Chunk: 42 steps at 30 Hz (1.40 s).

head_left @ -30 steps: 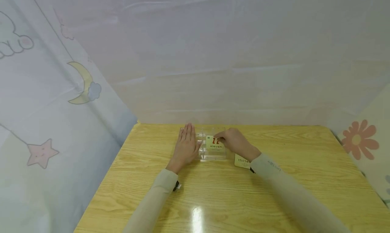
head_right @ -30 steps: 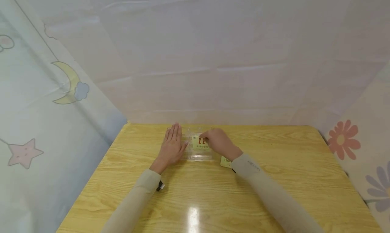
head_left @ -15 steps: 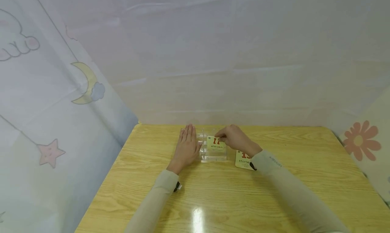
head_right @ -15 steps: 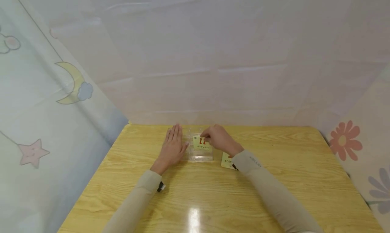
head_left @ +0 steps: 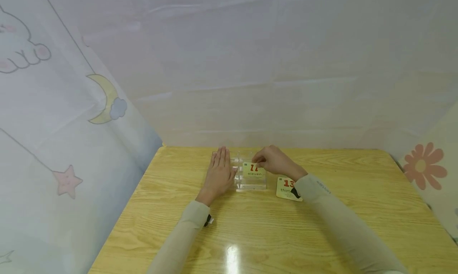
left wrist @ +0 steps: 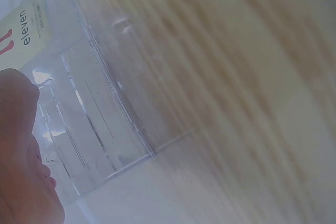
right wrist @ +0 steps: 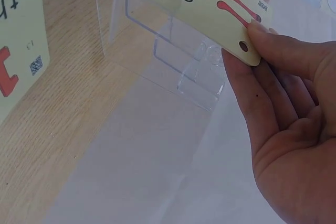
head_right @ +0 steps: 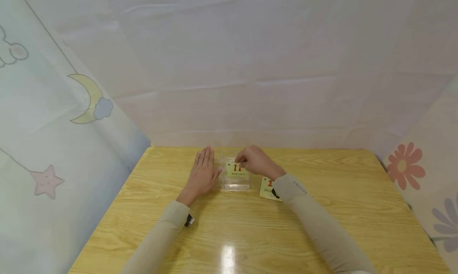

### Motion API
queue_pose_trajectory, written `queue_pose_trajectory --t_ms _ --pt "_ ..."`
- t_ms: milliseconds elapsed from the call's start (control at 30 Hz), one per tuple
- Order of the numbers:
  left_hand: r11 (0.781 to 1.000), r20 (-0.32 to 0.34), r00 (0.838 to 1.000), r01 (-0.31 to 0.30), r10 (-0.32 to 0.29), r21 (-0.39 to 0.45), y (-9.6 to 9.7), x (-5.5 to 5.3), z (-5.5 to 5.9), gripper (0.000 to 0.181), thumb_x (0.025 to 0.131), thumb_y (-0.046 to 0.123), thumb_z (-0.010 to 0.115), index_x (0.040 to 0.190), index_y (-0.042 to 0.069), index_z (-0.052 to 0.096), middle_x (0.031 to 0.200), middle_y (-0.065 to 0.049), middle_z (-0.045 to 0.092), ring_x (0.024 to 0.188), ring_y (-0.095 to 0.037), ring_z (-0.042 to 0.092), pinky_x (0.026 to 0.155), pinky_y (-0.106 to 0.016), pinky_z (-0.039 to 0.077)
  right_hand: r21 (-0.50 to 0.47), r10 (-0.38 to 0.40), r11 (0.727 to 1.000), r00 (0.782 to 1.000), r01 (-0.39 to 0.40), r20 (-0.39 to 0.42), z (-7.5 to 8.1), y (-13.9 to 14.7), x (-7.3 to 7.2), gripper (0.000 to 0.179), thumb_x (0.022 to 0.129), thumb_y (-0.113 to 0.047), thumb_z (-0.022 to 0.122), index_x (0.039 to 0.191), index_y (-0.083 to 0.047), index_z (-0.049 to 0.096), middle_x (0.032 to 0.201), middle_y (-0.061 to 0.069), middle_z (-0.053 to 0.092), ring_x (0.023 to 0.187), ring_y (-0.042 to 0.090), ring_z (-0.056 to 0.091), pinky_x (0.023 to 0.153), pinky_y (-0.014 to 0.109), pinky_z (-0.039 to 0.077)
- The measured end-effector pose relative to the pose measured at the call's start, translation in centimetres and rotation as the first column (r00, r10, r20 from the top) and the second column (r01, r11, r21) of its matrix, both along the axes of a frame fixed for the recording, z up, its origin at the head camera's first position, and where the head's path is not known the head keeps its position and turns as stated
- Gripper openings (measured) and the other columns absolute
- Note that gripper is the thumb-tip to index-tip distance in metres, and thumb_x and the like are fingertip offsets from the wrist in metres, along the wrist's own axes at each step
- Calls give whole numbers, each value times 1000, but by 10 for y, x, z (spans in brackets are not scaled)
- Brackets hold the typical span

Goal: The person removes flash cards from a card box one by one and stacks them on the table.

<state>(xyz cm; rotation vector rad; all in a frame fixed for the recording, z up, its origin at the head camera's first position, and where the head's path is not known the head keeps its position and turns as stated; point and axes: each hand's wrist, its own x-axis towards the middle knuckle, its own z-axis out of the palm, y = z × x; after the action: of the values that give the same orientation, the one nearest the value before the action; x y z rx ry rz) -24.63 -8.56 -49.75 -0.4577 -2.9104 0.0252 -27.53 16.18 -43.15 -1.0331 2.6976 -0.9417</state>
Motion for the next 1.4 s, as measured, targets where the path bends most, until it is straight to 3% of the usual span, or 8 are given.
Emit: queue_pose_trajectory --t_ms 333,567,833,1033,1233,1400 --pt "1000 1 1000 7 -7 7 -1 -1 2 76 106 45 31 157 -1 0 165 -16 -13 156 -30 -7 128 -47 2 10 2 1000 1000 -3 31 6 -1 -6 22 94 -3 61 109 -8 76 106 8 76 90 16 73 81 35 61" --pt "1000 -7 1000 -3 3 9 -1 -2 1 76 105 45 33 157 -1 2 165 -16 -11 156 -32 0 128 -46 2 37 17 999 1000 -18 10 6 -1 -13 22 96 -6 59 112 -8 75 105 6 77 92 15 73 81 34 60" --pt "1000 4 1000 -5 5 -28 -1 -2 1 76 104 53 10 157 -1 -5 164 -16 -16 155 -29 -11 128 -46 0 22 -4 1000 1000 5 -20 8 -1 -20 21 96 -10 62 113 -9 75 107 9 77 91 23 74 77 33 60" --pt "1000 2 1000 0 0 -21 -1 -2 1 76 105 51 17 157 -1 -3 164 -16 -15 155 -29 -10 128 -46 0 -6 -55 999 998 54 -36 7 0 -20 17 93 -15 67 106 -12 78 105 5 77 88 16 73 77 33 61" --pt "1000 20 1000 -6 7 -27 0 -1 2 76 105 52 14 157 -1 -4 165 -17 -13 155 -29 -12 128 -46 -1 -22 -90 996 996 90 -7 6 2 -20 18 94 -17 66 107 -11 77 106 6 77 91 19 73 79 36 61" --pt "1000 9 1000 2 -2 -8 0 -1 -1 75 106 46 28 157 -2 0 166 -18 -10 156 -34 -1 128 -47 2 -46 -86 995 996 86 13 6 5 -21 20 96 -16 64 110 -9 76 107 8 77 93 20 73 78 35 60"
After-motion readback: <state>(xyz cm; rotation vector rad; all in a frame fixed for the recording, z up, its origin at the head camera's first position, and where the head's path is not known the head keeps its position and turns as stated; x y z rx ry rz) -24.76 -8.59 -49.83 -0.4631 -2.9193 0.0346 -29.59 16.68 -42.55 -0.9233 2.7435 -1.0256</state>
